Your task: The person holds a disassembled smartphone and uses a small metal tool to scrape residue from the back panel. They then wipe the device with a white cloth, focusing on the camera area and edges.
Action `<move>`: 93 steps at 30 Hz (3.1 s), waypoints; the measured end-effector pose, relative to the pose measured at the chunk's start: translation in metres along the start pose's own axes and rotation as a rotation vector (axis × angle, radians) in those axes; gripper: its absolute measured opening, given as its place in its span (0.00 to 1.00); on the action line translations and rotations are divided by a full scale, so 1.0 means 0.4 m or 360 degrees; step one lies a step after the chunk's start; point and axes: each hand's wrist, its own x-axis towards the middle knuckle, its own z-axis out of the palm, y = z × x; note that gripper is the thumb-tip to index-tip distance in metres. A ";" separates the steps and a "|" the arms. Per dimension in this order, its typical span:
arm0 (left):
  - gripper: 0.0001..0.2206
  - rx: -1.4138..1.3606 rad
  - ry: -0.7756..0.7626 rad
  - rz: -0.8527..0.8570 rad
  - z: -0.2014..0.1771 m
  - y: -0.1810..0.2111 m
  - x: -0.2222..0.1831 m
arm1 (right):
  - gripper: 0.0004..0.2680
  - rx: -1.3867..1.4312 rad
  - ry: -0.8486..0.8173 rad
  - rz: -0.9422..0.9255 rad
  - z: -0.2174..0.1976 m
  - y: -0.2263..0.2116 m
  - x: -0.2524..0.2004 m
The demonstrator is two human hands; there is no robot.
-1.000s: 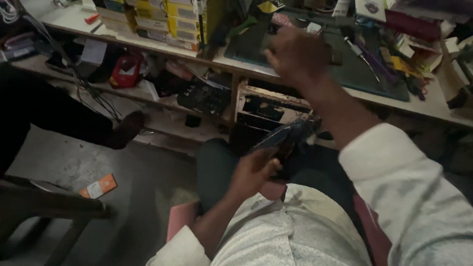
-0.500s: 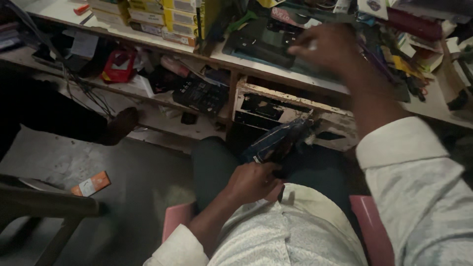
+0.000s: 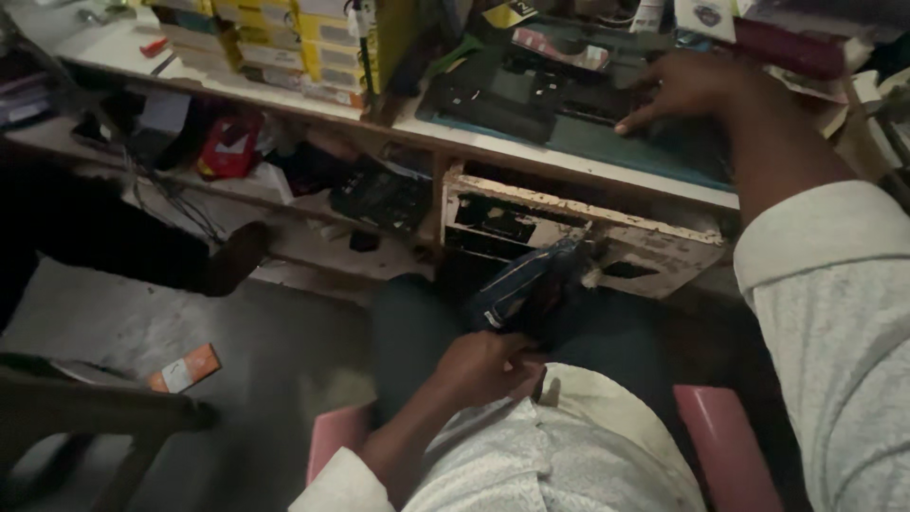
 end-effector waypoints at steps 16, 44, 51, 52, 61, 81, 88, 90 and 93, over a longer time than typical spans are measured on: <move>0.19 -0.0192 -0.0020 -0.0097 -0.027 0.024 0.007 | 0.33 0.0345 0.0547 -0.0165 0.023 -0.019 -0.233; 0.29 -0.2858 0.0592 0.0283 0.023 0.005 -0.052 | 0.23 0.1165 0.0122 -0.0092 0.320 -0.461 -0.718; 0.26 -0.2621 0.0396 0.0067 0.019 0.010 -0.059 | 0.20 0.3074 0.0093 -0.0105 0.402 -0.391 -0.696; 0.24 -0.2504 0.0414 0.0059 0.016 0.013 -0.062 | 0.20 0.3095 0.0101 -0.0114 0.406 -0.387 -0.695; 0.20 -0.2558 0.0353 0.0132 -0.001 0.053 -0.065 | 0.08 0.3257 0.0082 -0.0168 0.448 -0.371 -0.673; 0.25 -0.2202 0.0284 0.0286 -0.026 0.074 -0.080 | 0.07 0.2661 0.0751 -0.0350 0.471 -0.448 -0.690; 0.25 -0.2166 0.0296 0.0195 -0.029 0.082 -0.078 | 0.08 0.2593 0.0557 -0.0168 0.459 -0.460 -0.694; 0.25 -0.2193 0.0252 0.0185 -0.028 0.080 -0.078 | 0.09 0.2600 0.0574 -0.0214 0.444 -0.476 -0.691; 0.26 -0.2150 0.0242 0.0166 -0.026 0.079 -0.083 | 0.14 0.2211 0.0544 -0.0270 0.413 -0.489 -0.696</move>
